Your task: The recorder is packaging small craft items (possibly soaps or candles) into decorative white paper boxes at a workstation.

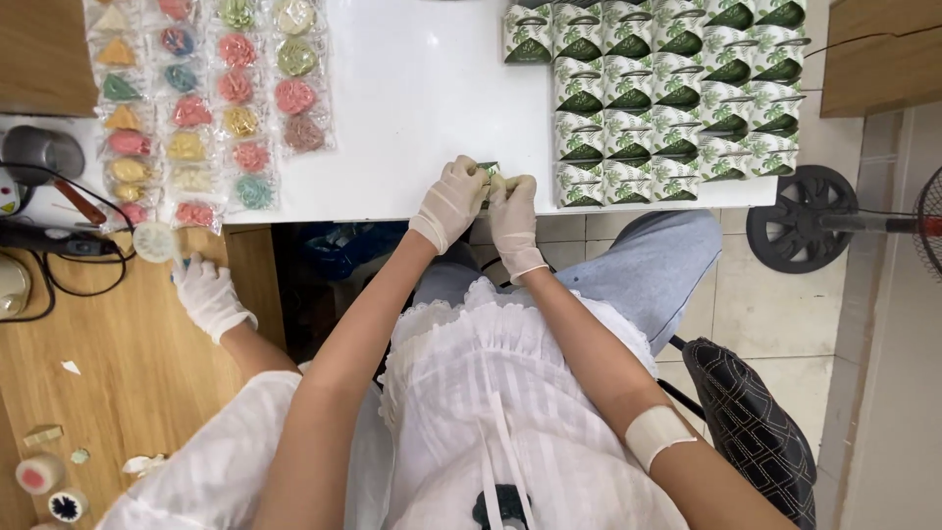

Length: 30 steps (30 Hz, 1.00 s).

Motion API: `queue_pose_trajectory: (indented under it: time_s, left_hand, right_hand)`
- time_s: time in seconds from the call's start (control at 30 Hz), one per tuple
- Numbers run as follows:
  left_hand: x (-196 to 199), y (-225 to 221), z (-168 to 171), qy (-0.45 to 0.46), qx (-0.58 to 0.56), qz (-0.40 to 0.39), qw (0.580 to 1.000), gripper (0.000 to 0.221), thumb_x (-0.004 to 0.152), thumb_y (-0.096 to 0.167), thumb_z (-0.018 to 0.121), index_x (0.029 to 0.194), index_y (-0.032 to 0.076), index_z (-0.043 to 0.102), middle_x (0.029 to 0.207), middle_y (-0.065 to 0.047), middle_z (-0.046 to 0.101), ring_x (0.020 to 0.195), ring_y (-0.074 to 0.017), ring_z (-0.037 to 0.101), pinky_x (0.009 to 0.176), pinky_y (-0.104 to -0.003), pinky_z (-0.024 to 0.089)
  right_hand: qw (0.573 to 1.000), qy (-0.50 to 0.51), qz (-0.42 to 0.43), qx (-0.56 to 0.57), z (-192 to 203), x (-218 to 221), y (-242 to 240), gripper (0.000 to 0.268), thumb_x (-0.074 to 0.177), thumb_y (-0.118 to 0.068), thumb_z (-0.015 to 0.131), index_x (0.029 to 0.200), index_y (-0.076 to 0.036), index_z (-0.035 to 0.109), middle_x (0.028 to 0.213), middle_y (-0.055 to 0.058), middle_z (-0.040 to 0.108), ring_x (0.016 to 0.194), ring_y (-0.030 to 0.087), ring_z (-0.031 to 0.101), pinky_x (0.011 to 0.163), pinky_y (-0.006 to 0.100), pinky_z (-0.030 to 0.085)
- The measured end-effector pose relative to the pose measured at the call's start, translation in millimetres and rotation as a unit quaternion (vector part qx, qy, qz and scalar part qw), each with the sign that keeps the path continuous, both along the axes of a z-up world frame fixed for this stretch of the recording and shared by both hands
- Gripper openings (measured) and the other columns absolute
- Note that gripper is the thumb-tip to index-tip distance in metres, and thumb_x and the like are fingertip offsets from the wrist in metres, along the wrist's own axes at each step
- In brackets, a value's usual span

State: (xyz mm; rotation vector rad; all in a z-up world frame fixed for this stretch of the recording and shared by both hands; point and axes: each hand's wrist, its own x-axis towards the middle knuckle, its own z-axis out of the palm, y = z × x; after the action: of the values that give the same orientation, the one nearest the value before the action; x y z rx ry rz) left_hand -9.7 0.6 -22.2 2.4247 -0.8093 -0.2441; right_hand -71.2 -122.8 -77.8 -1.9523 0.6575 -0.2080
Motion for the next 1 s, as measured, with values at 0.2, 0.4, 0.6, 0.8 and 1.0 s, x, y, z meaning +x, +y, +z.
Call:
queue_pose_trajectory:
  time_s: [0.2, 0.4, 0.6, 0.8, 1.0]
  left_hand:
    - [-1, -2, -5, 0.014, -0.006, 0.033, 0.999, 0.018, 0.096, 0.021, 0.065, 0.103, 0.005, 0.062, 0.115, -0.018, 0.054, 0.101, -0.0380, 0.057, 0.080, -0.047, 0.055]
    - [-3, 1, 10, 0.016, -0.001, 0.034, 0.999, 0.020, 0.094, 0.020, 0.068, 0.105, 0.005, 0.061, 0.116, -0.018, 0.054, 0.103, -0.0377, 0.058, 0.084, -0.049, 0.054]
    - [-2, 4, 13, 0.024, -0.045, 0.031, 0.998, 0.032, 0.081, 0.018, 0.074, 0.106, 0.003, 0.060, 0.117, -0.018, 0.054, 0.106, -0.0382, 0.058, 0.087, -0.045, 0.054]
    - [-1, 4, 13, 0.056, -0.032, 0.048, 0.997, 0.028, 0.091, 0.025, 0.075, 0.103, 0.003, 0.063, 0.117, -0.017, 0.056, 0.107, -0.0367, 0.059, 0.088, -0.046, 0.053]
    - [-1, 0, 27, 0.056, -0.028, 0.054, 0.997, 0.033, 0.090, 0.029, 0.077, 0.101, 0.001, 0.063, 0.114, -0.018, 0.056, 0.103, -0.0375, 0.060, 0.081, -0.046, 0.055]
  right_hand:
    - [0.997, -0.073, 0.030, 0.003, -7, -2, -1, 0.024, 0.106, -0.019, 0.066, 0.106, -0.002, 0.049, 0.091, 0.012, 0.058, 0.077, 0.024, 0.056, 0.076, 0.039, 0.052]
    - [0.991, -0.072, 0.017, 0.112, 9, 3, -11, 0.019, 0.100, -0.013, 0.071, 0.099, -0.004, 0.054, 0.086, 0.000, 0.059, 0.073, 0.007, 0.053, 0.066, 0.024, 0.051]
    - [0.970, -0.071, 0.034, 0.230, 2, 6, -19, 0.021, 0.098, -0.013, 0.075, 0.094, -0.005, 0.056, 0.083, -0.002, 0.060, 0.074, 0.005, 0.053, 0.065, 0.022, 0.049]
    - [0.937, -0.057, -0.009, 0.345, 0, 7, -30, 0.016, 0.098, -0.014, 0.073, 0.095, -0.004, 0.060, 0.083, -0.001, 0.065, 0.071, 0.006, 0.058, 0.064, 0.022, 0.050]
    - [0.979, 0.041, 0.084, 0.179, 29, 8, -41, 0.032, 0.104, -0.022, 0.072, 0.083, 0.000, 0.060, 0.073, 0.002, 0.060, 0.067, 0.007, 0.050, 0.061, 0.025, 0.044]
